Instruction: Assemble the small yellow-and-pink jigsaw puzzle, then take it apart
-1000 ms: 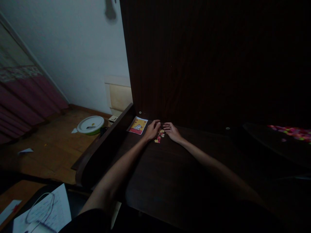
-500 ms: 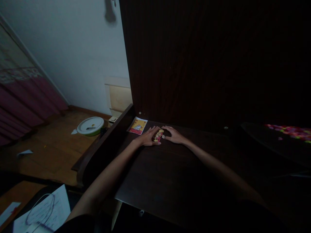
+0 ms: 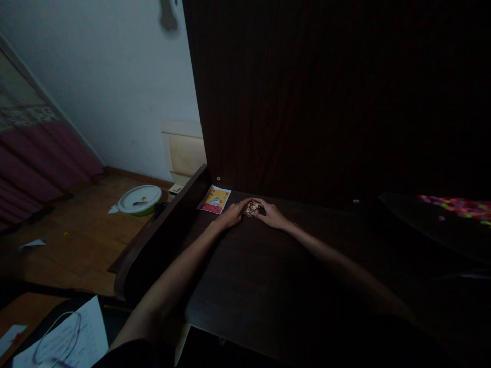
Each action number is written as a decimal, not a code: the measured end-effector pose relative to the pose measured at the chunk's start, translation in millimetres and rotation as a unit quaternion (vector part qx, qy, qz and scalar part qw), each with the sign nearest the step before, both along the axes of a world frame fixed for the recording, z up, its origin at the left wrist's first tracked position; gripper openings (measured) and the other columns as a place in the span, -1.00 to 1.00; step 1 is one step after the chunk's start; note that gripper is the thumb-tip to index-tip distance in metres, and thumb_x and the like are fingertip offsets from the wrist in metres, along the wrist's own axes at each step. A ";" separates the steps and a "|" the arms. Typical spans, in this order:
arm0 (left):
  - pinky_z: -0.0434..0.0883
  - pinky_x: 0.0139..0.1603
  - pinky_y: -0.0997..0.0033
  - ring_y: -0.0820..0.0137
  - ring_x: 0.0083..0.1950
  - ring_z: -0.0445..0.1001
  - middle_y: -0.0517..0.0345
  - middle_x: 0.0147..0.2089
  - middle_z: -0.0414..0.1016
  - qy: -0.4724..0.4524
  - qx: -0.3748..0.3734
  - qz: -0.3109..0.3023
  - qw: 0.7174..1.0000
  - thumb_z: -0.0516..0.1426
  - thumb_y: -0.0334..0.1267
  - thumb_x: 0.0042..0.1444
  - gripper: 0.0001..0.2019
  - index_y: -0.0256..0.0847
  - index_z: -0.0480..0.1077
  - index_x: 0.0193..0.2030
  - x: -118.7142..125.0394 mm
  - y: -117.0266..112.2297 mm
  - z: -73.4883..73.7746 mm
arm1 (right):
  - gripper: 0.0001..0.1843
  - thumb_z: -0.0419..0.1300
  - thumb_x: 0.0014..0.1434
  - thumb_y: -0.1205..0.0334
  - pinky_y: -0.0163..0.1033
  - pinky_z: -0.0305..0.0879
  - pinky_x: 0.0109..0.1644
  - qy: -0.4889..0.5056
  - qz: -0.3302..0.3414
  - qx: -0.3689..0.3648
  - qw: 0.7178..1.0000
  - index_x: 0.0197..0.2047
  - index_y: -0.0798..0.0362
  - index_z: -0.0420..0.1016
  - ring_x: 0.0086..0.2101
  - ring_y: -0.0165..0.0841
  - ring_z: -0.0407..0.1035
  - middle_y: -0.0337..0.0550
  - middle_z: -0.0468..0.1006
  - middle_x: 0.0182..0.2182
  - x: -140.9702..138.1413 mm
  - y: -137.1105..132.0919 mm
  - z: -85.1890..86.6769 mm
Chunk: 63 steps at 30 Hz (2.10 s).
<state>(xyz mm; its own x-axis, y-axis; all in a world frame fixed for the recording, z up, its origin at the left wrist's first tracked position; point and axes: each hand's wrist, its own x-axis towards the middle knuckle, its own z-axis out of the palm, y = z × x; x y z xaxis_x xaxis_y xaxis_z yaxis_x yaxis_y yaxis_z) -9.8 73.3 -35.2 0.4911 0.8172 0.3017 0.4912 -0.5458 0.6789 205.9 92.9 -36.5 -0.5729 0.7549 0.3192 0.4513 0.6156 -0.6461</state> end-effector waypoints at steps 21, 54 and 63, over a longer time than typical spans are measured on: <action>-0.15 0.46 -0.15 -0.01 0.49 -0.06 -0.22 0.46 0.06 -0.027 -0.031 0.020 0.999 0.24 -0.05 0.13 -0.25 -0.25 0.09 0.39 17.3 -4.9 4.6 | -0.20 0.00 0.10 0.47 0.05 0.26 0.28 0.134 -0.003 -0.127 0.983 0.41 -0.03 0.00 0.22 -0.19 0.30 0.09 0.18 0.36 -12.4 9.7 -20.5; 0.39 0.13 0.11 0.12 -0.03 0.52 -0.03 -0.15 0.62 0.044 0.006 0.151 0.987 0.25 -0.24 0.05 -0.83 -0.23 0.57 -0.22 -26.6 -19.2 15.7 | 0.02 0.24 0.14 -0.22 0.19 -0.18 0.44 -0.079 0.025 0.005 0.997 0.48 0.01 -0.11 0.41 -0.05 -0.27 0.07 -0.17 0.45 -20.0 -6.1 -2.5; 0.46 0.07 0.20 0.16 -0.05 0.58 0.00 -0.08 0.64 0.040 0.018 0.139 0.989 0.17 -0.33 0.15 -0.81 -0.20 0.55 -0.11 -26.5 -22.9 17.7 | -0.18 0.05 0.24 -0.31 0.20 -0.21 0.44 -0.108 0.052 0.028 0.992 0.42 -0.03 0.12 0.40 -0.07 -0.19 0.01 0.00 0.42 -35.2 5.2 -2.4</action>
